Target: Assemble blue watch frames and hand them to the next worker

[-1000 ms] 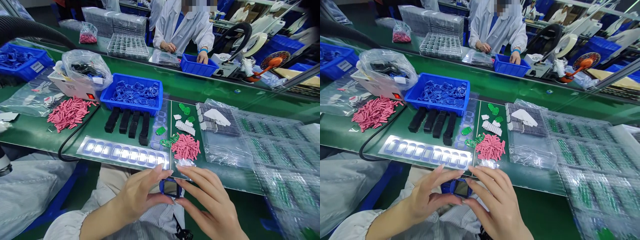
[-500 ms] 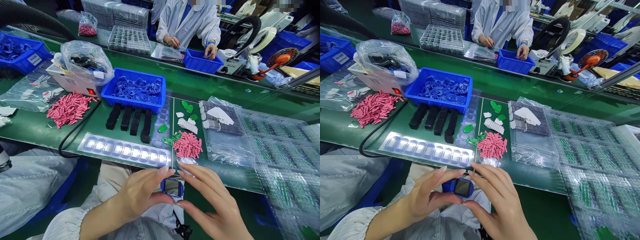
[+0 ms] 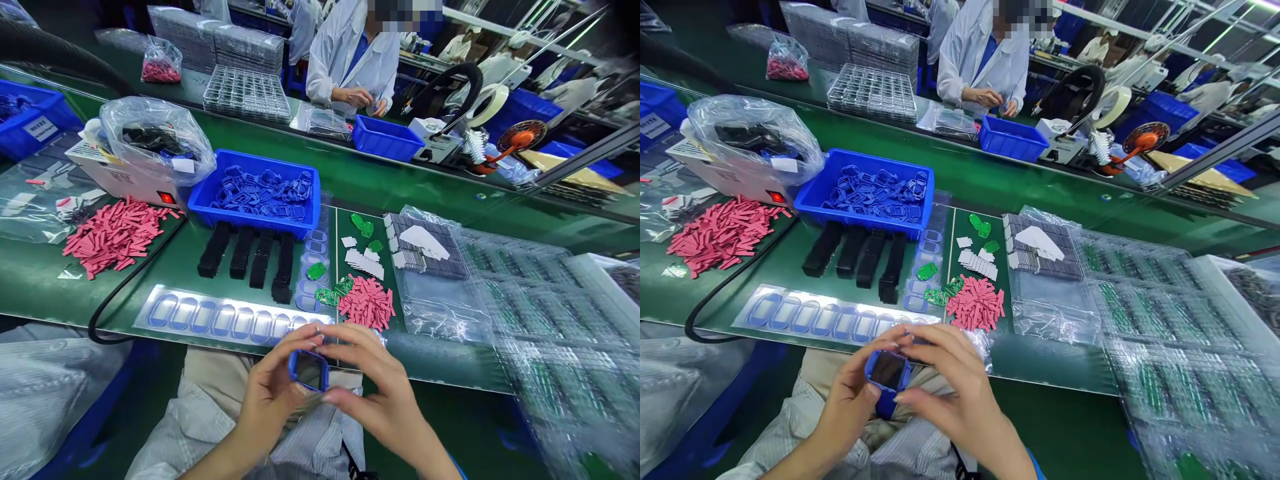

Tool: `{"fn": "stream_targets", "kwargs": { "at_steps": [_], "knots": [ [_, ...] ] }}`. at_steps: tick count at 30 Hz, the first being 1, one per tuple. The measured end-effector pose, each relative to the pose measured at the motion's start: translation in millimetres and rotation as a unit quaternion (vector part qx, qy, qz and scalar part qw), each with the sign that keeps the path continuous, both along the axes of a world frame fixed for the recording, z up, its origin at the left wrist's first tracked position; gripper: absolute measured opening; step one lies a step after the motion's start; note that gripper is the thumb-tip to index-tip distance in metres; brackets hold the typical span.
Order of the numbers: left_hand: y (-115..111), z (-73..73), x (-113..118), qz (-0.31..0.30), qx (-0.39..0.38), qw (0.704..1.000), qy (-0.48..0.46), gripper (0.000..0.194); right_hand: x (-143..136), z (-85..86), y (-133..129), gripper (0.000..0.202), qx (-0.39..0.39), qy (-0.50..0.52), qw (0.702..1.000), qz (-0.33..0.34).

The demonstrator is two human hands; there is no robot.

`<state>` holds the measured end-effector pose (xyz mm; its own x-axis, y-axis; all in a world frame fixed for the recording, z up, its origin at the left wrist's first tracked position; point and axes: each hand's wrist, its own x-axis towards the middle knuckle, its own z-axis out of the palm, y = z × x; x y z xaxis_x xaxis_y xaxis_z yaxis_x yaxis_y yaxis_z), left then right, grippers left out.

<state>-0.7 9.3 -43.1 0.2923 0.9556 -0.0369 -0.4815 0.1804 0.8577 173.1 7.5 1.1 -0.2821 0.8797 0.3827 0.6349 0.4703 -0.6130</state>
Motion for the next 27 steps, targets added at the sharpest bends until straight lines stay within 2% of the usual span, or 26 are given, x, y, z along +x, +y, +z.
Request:
{"fn": "stream_targets", "kwargs": {
  "at_steps": [2,4,6,9,12,15,18,20,21,22,23,25,27],
  "knots": [
    [-0.6,-0.8,-3.1,-0.001,-0.052,0.998,-0.026,0.033,17.4,-10.1,26.0,0.032,0.009,-0.058,0.997,-0.043],
    [-1.3,2.2,-6.9,-0.01,-0.116,0.991,-0.06,0.033,40.7,-22.3,59.2,0.037,0.013,-0.137,0.977,-0.163],
    [-2.7,7.9,-10.0,-0.02,-0.175,0.98,-0.094,0.035,62.4,-33.4,92.8,0.042,-0.003,-0.176,0.962,-0.209],
    [-6.2,15.2,-13.2,-0.024,-0.239,0.962,-0.129,0.041,79.4,-42.5,129.4,0.037,-0.035,-0.234,0.947,-0.217],
    [-8.7,16.2,-16.9,-0.039,-0.264,0.954,-0.137,0.043,78.6,-42.1,142.8,0.026,-0.05,-0.268,0.939,-0.209],
    [-7.1,13.1,-21.9,-0.075,-0.257,0.956,-0.119,0.042,71.7,-33.4,136.5,0.024,-0.042,-0.27,0.939,-0.208],
    [-2.1,11.2,-24.6,-0.124,-0.239,0.958,-0.102,0.039,61.6,-15.0,111.3,0.03,-0.018,-0.244,0.951,-0.192],
    [0.8,11.8,-23.0,-0.157,-0.222,0.956,-0.109,0.039,51.3,1.3,84.9,0.033,-0.012,-0.208,0.969,-0.133],
    [1.5,12.7,-21.2,-0.172,-0.213,0.954,-0.12,0.039,45.3,9.4,70.4,0.032,-0.013,-0.185,0.98,-0.079],
    [1.7,14.0,-18.9,-0.188,-0.204,0.951,-0.136,0.04,39.1,16.7,55.9,0.033,-0.025,-0.131,0.991,0.01],
    [1.4,15.7,-16.4,-0.2,-0.197,0.948,-0.151,0.039,33.1,22.7,42.3,0.036,-0.035,-0.1,0.992,0.067],
    [-0.5,20.1,-11.9,-0.215,-0.188,0.941,-0.178,0.037,23.1,29.9,20.4,0.039,-0.045,-0.075,0.988,0.127],
    [-2.7,25.2,-9.4,-0.22,-0.185,0.938,-0.196,0.036,16.6,31.0,7.1,0.042,-0.037,-0.069,0.987,0.138]
  ]
}}
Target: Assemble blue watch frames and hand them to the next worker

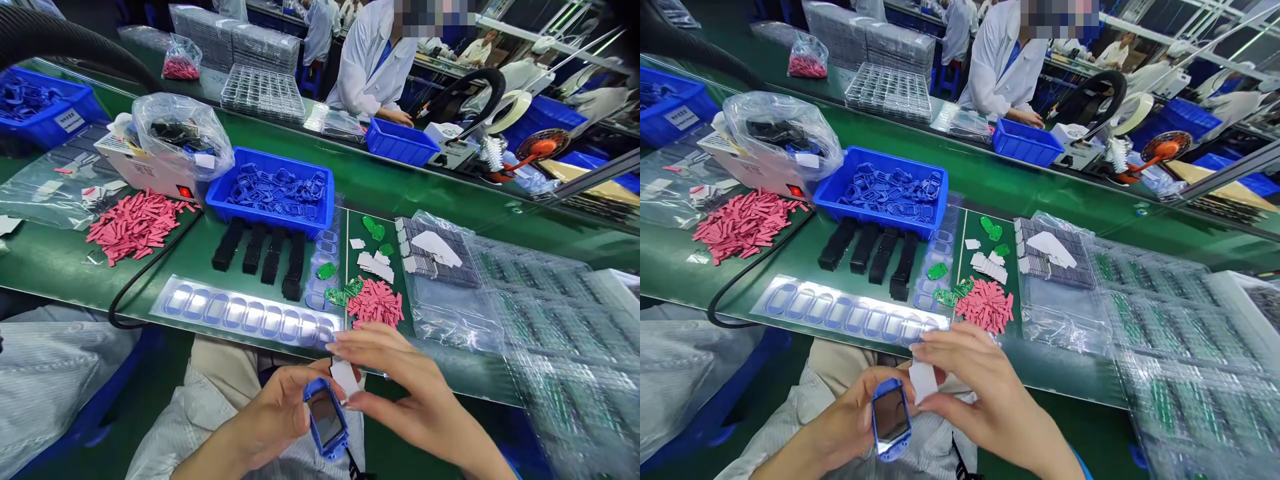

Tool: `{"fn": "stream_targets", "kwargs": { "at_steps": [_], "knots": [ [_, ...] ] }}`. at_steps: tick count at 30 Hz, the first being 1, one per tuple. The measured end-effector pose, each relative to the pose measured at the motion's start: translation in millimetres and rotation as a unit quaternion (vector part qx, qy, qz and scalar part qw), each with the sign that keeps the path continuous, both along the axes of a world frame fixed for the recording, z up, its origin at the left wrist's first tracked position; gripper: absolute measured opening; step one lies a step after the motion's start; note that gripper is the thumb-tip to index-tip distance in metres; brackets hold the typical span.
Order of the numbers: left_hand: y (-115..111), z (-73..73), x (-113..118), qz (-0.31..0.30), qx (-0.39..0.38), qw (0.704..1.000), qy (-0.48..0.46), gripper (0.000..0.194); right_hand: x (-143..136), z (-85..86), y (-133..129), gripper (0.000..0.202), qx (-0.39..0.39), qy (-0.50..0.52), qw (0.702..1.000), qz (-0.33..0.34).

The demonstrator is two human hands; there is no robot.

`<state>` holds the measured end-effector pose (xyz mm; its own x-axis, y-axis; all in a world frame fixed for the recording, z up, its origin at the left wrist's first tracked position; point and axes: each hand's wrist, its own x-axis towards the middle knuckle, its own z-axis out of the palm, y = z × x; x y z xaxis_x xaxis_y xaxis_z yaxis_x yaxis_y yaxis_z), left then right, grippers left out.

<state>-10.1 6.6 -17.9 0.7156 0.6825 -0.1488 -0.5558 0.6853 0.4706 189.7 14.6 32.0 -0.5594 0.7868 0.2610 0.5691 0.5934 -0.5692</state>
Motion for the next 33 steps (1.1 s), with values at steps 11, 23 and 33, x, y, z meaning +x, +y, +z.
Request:
{"fn": "stream_targets", "kwargs": {
  "at_steps": [11,23,33],
  "knots": [
    [-10.7,0.6,-3.8,0.017,0.04,0.998,0.055,0.032,-17.7,2.4,-19.7,0.038,0.07,-0.037,0.997,-0.015],
    [-17.8,-2.4,-0.1,-0.018,0.027,0.999,0.038,0.033,-15.3,-0.4,-29.0,0.024,0.035,0.04,0.997,-0.053],
    [-27.2,-8.3,8.3,0.0,-0.049,0.997,0.058,0.037,-24.5,-35.2,-71.0,0.009,0.261,-0.004,0.944,-0.204]
  ]
}}
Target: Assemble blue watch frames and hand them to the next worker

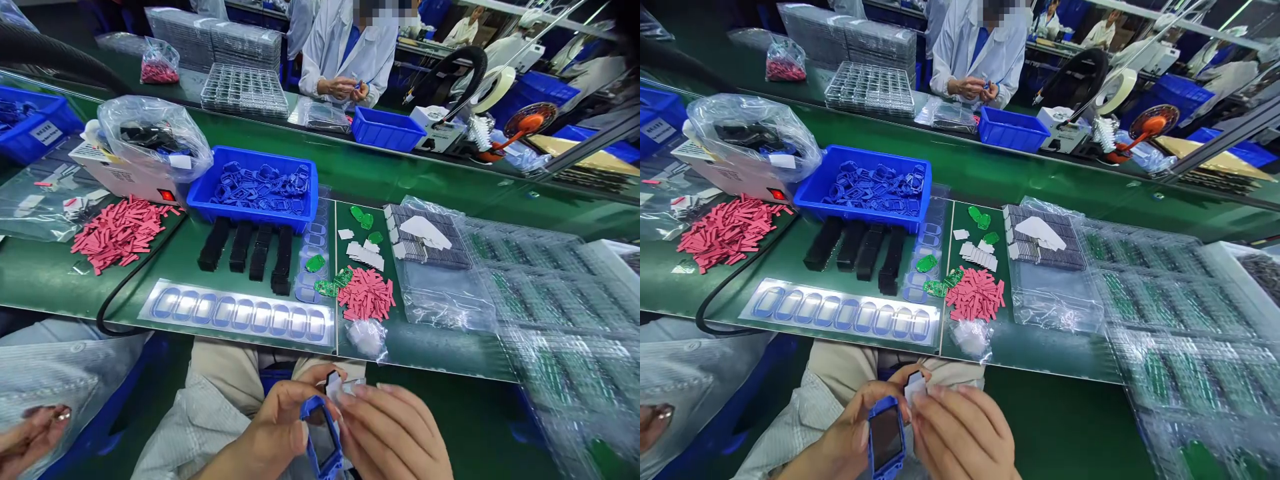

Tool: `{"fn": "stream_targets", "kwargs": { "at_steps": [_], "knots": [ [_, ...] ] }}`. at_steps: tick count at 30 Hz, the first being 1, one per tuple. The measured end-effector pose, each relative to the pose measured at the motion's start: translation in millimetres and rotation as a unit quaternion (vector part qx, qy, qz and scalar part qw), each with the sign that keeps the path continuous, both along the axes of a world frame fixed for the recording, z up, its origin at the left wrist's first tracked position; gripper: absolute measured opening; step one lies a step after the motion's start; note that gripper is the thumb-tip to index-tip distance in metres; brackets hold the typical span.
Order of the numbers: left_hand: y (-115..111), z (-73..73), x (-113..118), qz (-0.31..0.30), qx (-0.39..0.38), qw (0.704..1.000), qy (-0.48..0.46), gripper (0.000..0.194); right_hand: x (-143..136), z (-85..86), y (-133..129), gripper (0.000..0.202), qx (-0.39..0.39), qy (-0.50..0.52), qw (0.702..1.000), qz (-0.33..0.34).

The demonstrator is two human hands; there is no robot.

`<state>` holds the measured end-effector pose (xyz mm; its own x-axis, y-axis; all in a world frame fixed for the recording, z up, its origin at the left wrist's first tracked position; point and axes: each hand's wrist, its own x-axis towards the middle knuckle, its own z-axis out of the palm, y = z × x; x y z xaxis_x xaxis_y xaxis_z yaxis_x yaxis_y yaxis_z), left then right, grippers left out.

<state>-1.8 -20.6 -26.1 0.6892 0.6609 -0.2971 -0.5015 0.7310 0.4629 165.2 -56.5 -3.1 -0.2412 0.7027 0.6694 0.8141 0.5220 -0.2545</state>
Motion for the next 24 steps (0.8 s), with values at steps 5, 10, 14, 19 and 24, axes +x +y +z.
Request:
{"fn": "stream_targets", "kwargs": {
  "at_steps": [5,10,14,19,24],
  "knots": [
    [0.9,-7.0,-4.8,0.004,-0.02,1.0,0.003,0.036,33.0,-18.0,0.0,0.019,0.017,0.098,0.992,-0.077],
    [5.8,-10.9,-14.5,0.007,-0.028,1.0,0.012,0.036,60.6,-61.2,12.6,0.018,0.021,0.006,0.993,-0.112],
    [4.7,-15.6,-19.3,0.007,-0.042,0.999,0.024,0.035,63.1,-81.6,4.8,0.03,-0.005,-0.059,0.994,-0.094],
    [7.0,-20.0,-21.3,-0.004,-0.03,1.0,-0.003,0.032,55.6,-68.2,-6.9,0.033,-0.066,-0.086,0.989,-0.098],
    [9.2,-17.9,-19.5,0.022,-0.008,0.999,-0.028,0.037,22.5,-36.8,-6.0,0.011,-0.248,0.295,0.921,-0.054]
  ]
}}
